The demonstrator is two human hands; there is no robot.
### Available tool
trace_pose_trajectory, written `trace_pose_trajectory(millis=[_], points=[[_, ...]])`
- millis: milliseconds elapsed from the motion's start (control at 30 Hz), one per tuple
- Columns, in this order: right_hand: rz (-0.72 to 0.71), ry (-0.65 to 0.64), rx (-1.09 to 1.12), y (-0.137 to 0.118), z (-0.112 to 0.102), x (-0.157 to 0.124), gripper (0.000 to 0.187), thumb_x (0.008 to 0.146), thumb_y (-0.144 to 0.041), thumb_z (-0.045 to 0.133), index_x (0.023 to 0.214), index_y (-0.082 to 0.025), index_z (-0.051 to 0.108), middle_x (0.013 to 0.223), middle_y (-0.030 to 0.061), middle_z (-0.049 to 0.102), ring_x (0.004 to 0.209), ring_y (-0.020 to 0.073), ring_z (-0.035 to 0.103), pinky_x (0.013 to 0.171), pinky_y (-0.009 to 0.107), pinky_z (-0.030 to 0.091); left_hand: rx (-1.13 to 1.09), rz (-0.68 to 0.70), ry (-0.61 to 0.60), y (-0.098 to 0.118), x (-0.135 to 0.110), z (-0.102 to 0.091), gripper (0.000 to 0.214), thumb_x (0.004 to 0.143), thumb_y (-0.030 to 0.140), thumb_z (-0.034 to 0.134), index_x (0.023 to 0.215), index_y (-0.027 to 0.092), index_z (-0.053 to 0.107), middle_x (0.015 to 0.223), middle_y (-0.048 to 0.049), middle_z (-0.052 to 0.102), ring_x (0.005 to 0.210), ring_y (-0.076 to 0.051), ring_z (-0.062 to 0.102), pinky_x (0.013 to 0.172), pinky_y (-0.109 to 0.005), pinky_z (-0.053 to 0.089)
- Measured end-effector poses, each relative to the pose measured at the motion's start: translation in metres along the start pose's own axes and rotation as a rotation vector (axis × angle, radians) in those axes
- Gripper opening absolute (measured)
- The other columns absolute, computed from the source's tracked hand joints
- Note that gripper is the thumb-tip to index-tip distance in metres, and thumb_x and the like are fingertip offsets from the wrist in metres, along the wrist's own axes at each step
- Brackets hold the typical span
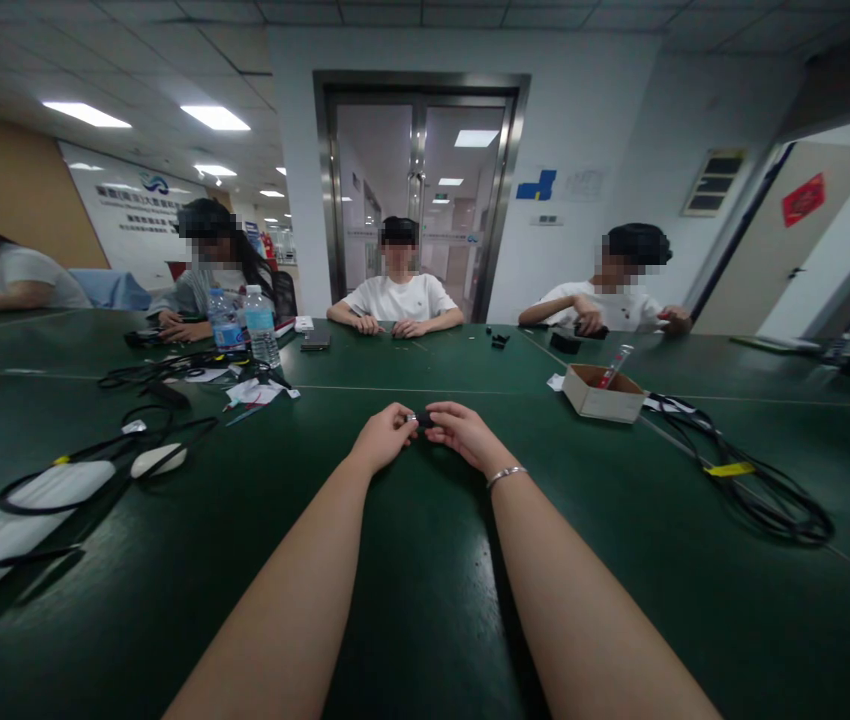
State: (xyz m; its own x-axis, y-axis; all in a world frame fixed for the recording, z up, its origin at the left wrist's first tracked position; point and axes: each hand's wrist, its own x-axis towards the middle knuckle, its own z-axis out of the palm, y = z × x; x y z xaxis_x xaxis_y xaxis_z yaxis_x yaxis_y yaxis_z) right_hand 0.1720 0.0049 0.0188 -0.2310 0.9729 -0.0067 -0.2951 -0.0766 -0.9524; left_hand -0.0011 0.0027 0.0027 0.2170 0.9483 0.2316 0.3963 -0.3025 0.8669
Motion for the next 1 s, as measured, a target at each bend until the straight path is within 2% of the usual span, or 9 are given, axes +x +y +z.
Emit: trace_pose_trajectory(millis=[100,233,367,533,633,767,800,900,1000], points=[[-0.001,-0.008,0.011,-0.001,0.0,-0.001,0.014,0.081,0.0,0.057,0.089,-0.011,0.061,0.076,0.0052,0.064,0.055,0.0112,0.064,0.056,0.019,0.056,0.001,-0.003,0.01,0.0,0.0,-0.001,0.023,0.083,0.039,0.052,0.092,0.019,0.057,0.08,-0.0029,0.066,0.066,-0.013,0.06,0.065,-0.026,0.046],[-0.014,-0.041,0.036,-0.002,0.0,-0.004,0.02,0.077,0.004,0.056,0.087,-0.013,0.062,0.077,0.0026,0.063,0.059,0.011,0.064,0.059,0.02,0.057,0.051,0.003,-0.003,0.003,-0.001,-0.003,0.041,0.085,0.054,0.041,0.075,0.017,0.058,0.069,-0.0031,0.063,0.062,-0.014,0.058,0.061,-0.026,0.044],[-0.006,-0.048,0.028,-0.005,0.002,-0.006,0.021,0.077,0.002,0.059,0.091,-0.014,0.059,0.082,0.0038,0.064,0.062,0.0116,0.065,0.061,0.02,0.058,0.074,0.008,-0.002,0.005,-0.002,-0.003,0.048,0.084,0.058,0.037,0.071,0.017,0.057,0.064,-0.0021,0.06,0.059,-0.014,0.056,0.059,-0.026,0.042],[0.097,-0.017,-0.127,-0.007,0.007,-0.004,0.012,0.092,-0.023,0.054,0.095,-0.012,0.053,0.067,0.0061,0.062,0.046,0.0133,0.06,0.044,0.022,0.053,0.036,-0.01,0.014,0.003,0.001,-0.002,0.051,0.083,0.061,0.037,0.069,0.016,0.057,0.062,-0.0021,0.059,0.057,-0.014,0.055,0.056,-0.026,0.04],[0.078,-0.03,-0.178,-0.009,0.008,-0.006,0.011,0.089,-0.016,0.055,0.098,-0.013,0.053,0.072,0.0043,0.06,0.045,0.0109,0.058,0.043,0.021,0.052,0.01,-0.022,0.021,0.001,0.002,-0.002,0.051,0.082,0.062,0.038,0.069,0.016,0.056,0.061,-0.0018,0.058,0.056,-0.014,0.055,0.056,-0.026,0.04],[0.016,-0.117,-0.066,-0.013,0.006,-0.011,0.047,0.078,-0.006,0.061,0.118,-0.026,0.045,0.092,0.0014,0.059,0.056,0.0112,0.063,0.052,0.025,0.056,-0.031,-0.046,0.028,0.0,0.002,-0.002,0.05,0.082,0.061,0.039,0.068,0.016,0.055,0.061,-0.0016,0.058,0.056,-0.013,0.054,0.056,-0.025,0.041],[0.033,-0.119,-0.059,-0.014,0.006,-0.011,0.046,0.08,-0.01,0.061,0.12,-0.026,0.044,0.091,0.0015,0.059,0.056,0.0119,0.063,0.052,0.025,0.056,-0.037,-0.047,0.026,0.0,0.002,-0.002,0.05,0.082,0.061,0.039,0.069,0.016,0.055,0.062,-0.0017,0.058,0.056,-0.013,0.054,0.056,-0.025,0.04],[0.092,-0.057,-0.13,-0.012,0.009,-0.008,0.022,0.09,-0.026,0.055,0.11,-0.016,0.051,0.076,0.0035,0.059,0.049,0.0117,0.059,0.044,0.022,0.053,-0.048,-0.04,0.017,-0.001,0.003,-0.002,0.05,0.082,0.061,0.04,0.07,0.015,0.056,0.062,-0.0017,0.058,0.055,-0.013,0.054,0.055,-0.025,0.04],[0.074,-0.028,-0.158,-0.01,0.01,-0.006,0.013,0.089,-0.017,0.055,0.102,-0.014,0.056,0.077,0.0043,0.06,0.047,0.01,0.057,0.043,0.022,0.052,-0.048,-0.035,0.002,-0.002,0.004,-0.001,0.05,0.082,0.061,0.039,0.069,0.015,0.055,0.061,-0.0015,0.057,0.055,-0.013,0.053,0.055,-0.025,0.04]])
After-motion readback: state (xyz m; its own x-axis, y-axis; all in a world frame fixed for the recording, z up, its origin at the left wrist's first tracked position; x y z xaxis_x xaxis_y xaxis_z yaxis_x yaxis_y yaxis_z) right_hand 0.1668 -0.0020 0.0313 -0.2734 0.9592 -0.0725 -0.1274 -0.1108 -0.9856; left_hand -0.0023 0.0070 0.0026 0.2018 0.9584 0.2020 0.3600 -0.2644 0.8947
